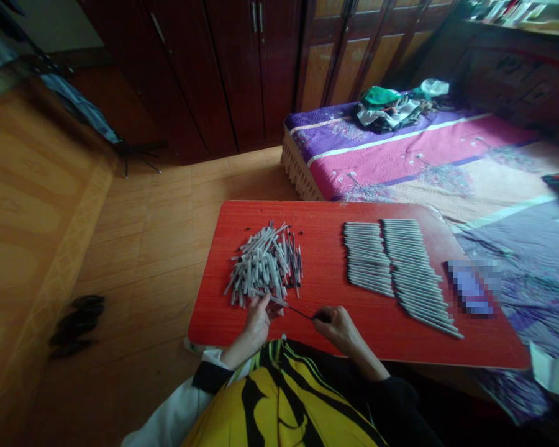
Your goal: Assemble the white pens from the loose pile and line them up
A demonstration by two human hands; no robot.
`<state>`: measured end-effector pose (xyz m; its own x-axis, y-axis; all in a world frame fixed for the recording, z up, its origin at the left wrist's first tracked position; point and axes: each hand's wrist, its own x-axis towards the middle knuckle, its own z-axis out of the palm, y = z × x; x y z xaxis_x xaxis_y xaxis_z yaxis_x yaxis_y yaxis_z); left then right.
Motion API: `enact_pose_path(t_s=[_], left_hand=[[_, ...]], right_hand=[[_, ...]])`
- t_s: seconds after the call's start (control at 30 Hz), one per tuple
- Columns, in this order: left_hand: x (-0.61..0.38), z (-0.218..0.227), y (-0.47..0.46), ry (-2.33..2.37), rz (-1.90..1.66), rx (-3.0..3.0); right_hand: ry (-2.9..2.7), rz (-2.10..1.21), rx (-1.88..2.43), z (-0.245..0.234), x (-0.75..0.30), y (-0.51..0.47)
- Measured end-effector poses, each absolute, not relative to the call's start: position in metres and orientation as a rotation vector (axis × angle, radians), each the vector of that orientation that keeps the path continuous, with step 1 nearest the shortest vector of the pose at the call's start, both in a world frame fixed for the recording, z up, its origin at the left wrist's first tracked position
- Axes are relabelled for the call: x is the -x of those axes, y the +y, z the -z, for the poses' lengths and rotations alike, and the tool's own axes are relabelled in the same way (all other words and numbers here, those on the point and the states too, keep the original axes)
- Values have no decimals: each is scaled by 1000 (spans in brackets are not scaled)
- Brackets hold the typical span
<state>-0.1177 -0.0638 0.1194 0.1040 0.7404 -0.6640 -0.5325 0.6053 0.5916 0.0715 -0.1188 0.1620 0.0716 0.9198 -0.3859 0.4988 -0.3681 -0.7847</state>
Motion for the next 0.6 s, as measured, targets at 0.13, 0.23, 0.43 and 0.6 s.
enact_pose_path(t_s=[0.13,0.23,0.43,0.6], left_hand=[[118,-117,-63,1139,-938,-218],[118,-114,-64,1139,-923,-220],[113,-113,-67,1077,-891,-230],[111,-114,-66,1046,-871,-144]], right_hand=[[-1392,-1211,1916,-167,-69,-114],[-1363,-1185,1940,-170,-67,-110],[-1419,-1108,1915,-168,-53,-102],[-1267,-1113,1858,-162,-32,-103]])
